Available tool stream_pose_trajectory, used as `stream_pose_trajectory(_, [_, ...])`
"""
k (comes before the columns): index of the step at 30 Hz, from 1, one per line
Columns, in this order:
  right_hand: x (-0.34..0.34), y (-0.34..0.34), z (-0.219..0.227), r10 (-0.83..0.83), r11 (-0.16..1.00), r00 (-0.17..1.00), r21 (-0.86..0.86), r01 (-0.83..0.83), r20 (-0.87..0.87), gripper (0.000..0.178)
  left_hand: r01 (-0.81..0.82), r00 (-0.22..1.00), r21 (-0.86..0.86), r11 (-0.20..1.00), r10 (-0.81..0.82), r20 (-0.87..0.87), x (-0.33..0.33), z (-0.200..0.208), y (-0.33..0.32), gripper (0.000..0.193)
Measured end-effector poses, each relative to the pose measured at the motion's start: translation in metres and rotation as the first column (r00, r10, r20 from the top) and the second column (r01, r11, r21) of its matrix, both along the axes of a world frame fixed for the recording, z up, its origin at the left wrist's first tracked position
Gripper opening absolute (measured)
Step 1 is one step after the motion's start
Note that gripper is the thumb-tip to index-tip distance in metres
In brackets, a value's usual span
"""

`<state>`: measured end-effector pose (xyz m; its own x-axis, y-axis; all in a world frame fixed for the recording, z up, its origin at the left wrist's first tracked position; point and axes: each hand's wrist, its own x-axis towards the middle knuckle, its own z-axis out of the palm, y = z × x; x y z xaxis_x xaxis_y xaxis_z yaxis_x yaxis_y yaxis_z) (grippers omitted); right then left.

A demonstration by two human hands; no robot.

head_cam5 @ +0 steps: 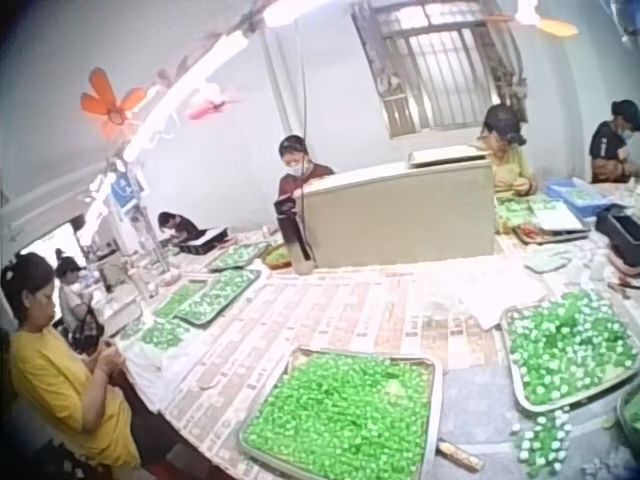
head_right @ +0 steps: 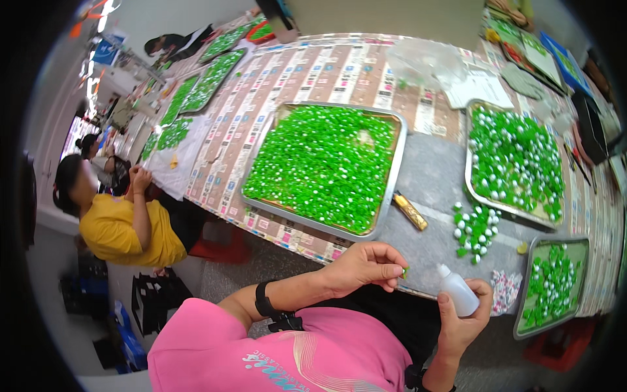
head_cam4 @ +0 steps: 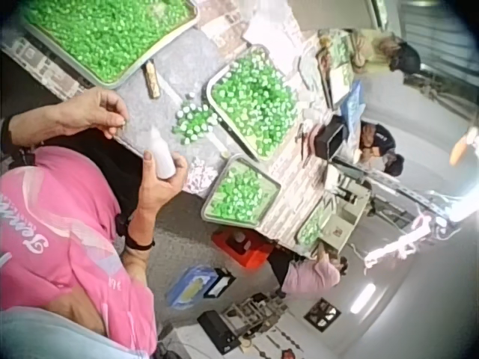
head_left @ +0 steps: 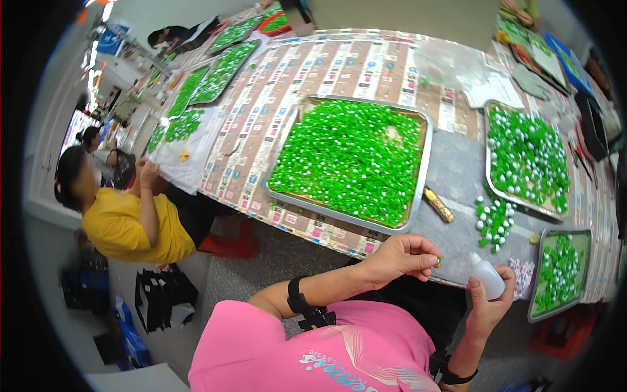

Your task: Manually assembling small green and white plastic parts using glue.

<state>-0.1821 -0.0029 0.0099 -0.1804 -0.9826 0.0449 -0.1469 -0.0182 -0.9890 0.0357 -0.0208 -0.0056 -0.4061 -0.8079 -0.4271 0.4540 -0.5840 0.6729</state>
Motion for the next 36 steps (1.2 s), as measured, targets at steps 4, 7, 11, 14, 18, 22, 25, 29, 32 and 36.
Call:
stream_pose_trajectory(4, [0.021, -0.02, -0.003, 0.152, 0.987, 0.981, -0.039, -0.157, -0.117, 0.034, -0.035, 0.999, -0.039, 0.999, 0.036, 0.008, 0.014, 0.008, 0.008, 0.016])
stream_pose_trajectory(7, [0.045, -0.031, -0.01, 0.193, 0.978, 0.981, -0.079, -0.195, -0.032, 0.032, -0.042, 0.999, -0.031, 0.999, 0.043, 0.009, 0.02, 0.011, 0.017, 0.015])
stream_pose_trajectory(11, [0.06, -0.041, -0.015, 0.209, 0.973, 0.973, -0.078, -0.217, -0.1, 0.029, -0.055, 0.998, -0.003, 0.998, 0.055, -0.003, 0.024, 0.014, 0.024, 0.015])
stream_pose_trajectory(14, [0.063, -0.039, -0.023, 0.214, 0.975, 0.977, -0.062, -0.213, 0.008, 0.032, -0.065, 0.998, 0.026, 0.998, 0.065, -0.019, 0.025, 0.008, 0.028, 0.014])
stream_pose_trajectory(18, [0.051, -0.035, -0.003, 0.164, 0.961, 0.953, -0.175, -0.212, -0.255, 0.036, -0.034, 0.999, 0.029, 0.999, 0.033, 0.012, 0.022, 0.011, 0.027, 0.014])
stream_pose_trajectory(22, [0.009, -0.031, 0.005, 0.015, 0.96, 0.894, -0.245, -0.138, -0.447, 0.03, -0.015, 1.0, -0.001, 1.0, 0.015, -0.022, 0.02, 0.011, 0.027, 0.014])
stream_pose_trajectory(25, [-0.016, -0.032, 0.005, -0.145, 0.955, 0.853, -0.296, -0.011, -0.501, 0.02, -0.014, 0.999, 0.002, 1.0, 0.014, -0.046, 0.016, 0.01, 0.025, 0.013])
stream_pose_trajectory(29, [-0.033, -0.035, 0.004, -0.158, 0.958, 0.799, -0.286, -0.018, -0.58, 0.016, 0.028, 0.997, 0.015, 0.999, -0.027, -0.074, 0.007, 0.009, 0.022, 0.013])
stream_pose_trajectory(32, [-0.029, -0.039, -0.002, -0.096, 0.956, 0.776, -0.274, -0.102, -0.623, 0.015, 0.039, 0.997, 0.017, 0.999, -0.038, -0.063, 0.003, 0.011, 0.02, 0.012])
stream_pose_trajectory(36, [-0.014, -0.05, -0.006, -0.059, 0.943, 0.744, -0.283, -0.178, -0.665, 0.017, 0.027, 0.999, 0.011, 1.0, -0.026, -0.047, 0.001, 0.012, 0.018, 0.01])
